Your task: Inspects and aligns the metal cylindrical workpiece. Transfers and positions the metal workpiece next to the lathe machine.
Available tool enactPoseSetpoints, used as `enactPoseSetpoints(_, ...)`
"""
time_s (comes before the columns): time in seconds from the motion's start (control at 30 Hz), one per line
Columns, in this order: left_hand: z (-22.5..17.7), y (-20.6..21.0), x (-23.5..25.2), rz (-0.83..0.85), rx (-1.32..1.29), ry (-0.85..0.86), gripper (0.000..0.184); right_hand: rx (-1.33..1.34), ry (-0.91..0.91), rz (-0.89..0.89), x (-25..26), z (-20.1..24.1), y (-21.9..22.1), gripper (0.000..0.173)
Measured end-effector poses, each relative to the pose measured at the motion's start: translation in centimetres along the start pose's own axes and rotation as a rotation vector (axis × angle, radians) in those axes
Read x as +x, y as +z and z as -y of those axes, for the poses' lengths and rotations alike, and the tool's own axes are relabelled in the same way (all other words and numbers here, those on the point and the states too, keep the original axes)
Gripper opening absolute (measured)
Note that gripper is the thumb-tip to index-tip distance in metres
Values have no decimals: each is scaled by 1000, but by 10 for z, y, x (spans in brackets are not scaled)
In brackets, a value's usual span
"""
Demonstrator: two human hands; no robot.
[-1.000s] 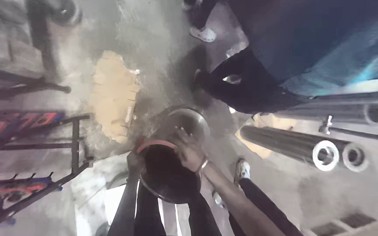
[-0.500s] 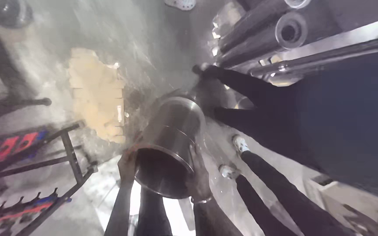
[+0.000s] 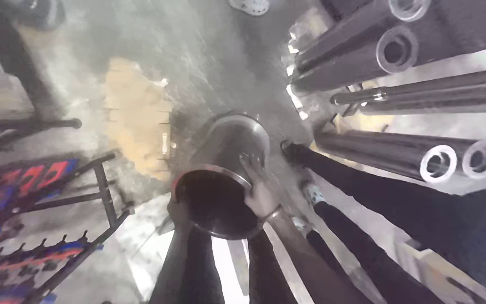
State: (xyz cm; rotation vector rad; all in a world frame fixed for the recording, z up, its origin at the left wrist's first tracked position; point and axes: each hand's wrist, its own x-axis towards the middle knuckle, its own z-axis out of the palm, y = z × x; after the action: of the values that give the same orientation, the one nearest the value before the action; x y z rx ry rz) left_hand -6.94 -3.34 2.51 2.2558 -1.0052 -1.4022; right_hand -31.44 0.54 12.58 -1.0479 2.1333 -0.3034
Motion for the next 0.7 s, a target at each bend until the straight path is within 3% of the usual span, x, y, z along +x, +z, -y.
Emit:
enactPoseSetpoints(0.07, -1, 1, -5, -3, 28, -11, 29, 45, -27, -79, 0, 4, -8, 70)
enactPoseSetpoints(0.13, -6, 4, -2, -7, 110, -41, 35, 126, -5, -239, -20, 1, 0, 79)
enactPoseSetpoints(0.23, -10, 10, 1, -71, 81, -42, 33, 315, 193, -354, -66, -18, 48, 95)
enactPoseSetpoints(0.33, -27, 13, -6, -111, 85, -90, 39, 398, 352, -429, -72, -36, 100, 83)
enactPoseSetpoints(0.43, -40, 13, 0, -137, 47, -136, 42, 418, 268, -525, -47, -19, 98, 77)
enactPoseSetpoints(0.6, -39, 11, 16, -140, 47, -241, 56, 384, 83, -493, -15, 8, 74, 84)
enactPoseSetpoints(0.7, -38, 10, 24, -122, -19, -308, 54, 380, 8, -412, 4, 21, 60, 88)
